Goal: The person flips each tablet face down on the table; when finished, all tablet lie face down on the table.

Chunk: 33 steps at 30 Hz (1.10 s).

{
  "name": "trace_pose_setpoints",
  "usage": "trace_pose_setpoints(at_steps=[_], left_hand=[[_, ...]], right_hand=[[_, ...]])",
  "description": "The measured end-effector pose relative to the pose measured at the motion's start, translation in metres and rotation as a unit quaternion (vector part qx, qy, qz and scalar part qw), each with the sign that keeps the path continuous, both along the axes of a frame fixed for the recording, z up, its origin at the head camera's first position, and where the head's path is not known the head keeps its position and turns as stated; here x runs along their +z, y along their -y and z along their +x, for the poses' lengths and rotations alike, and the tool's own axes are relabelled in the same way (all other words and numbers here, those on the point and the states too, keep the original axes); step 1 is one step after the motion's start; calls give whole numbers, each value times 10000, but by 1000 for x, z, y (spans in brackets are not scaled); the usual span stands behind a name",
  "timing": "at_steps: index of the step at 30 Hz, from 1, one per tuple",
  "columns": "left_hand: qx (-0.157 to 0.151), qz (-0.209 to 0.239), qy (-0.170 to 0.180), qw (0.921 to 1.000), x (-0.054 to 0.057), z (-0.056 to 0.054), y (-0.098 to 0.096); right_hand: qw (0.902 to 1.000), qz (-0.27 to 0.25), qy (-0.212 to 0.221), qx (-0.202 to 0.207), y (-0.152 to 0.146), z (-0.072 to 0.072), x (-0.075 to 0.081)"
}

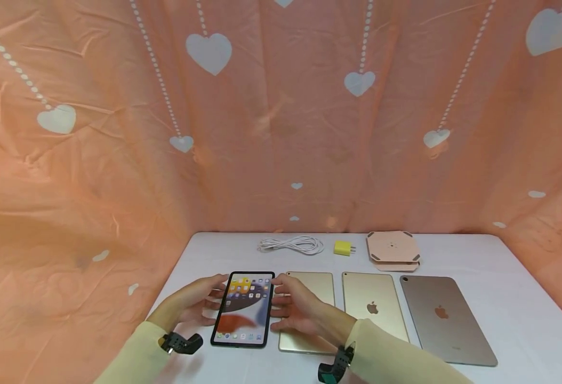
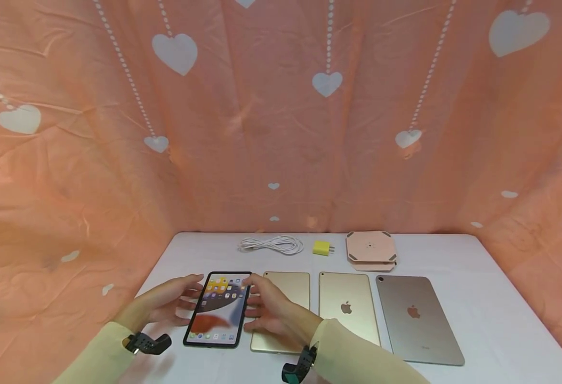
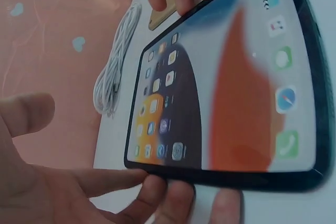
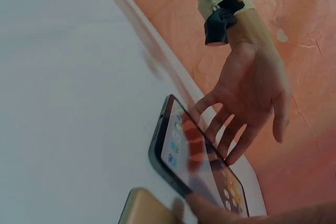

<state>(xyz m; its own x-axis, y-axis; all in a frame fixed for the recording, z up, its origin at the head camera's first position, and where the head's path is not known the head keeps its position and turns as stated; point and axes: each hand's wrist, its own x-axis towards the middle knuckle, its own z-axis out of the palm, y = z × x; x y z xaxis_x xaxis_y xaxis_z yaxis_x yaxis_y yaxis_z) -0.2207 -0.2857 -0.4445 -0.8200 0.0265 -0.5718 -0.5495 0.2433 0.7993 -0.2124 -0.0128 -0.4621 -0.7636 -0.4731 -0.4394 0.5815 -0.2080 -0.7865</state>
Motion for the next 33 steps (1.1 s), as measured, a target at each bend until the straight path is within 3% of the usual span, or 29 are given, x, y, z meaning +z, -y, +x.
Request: trace_pose_setpoints(at_steps=[10, 18, 23, 28, 33], left_hand=[[-57, -435, 92, 9990, 2, -5, -10], [-216, -12, 167, 9996, 3, 0, -25], [-580, 296, 90, 9978, 6, 2, -34], [-952, 670, -433, 9923, 28, 4, -52], [-1556, 1516, -719, 9735, 60, 6, -75]], right_hand=[[9997, -107, 187, -126, 9, 0, 6], [9978, -608, 93, 256, -5, 0, 21], [9973, -568, 11, 475, -25, 2, 34], [9975, -472, -145, 508, -39, 6, 43], [9965, -561, -300, 542, -42, 10, 53]])
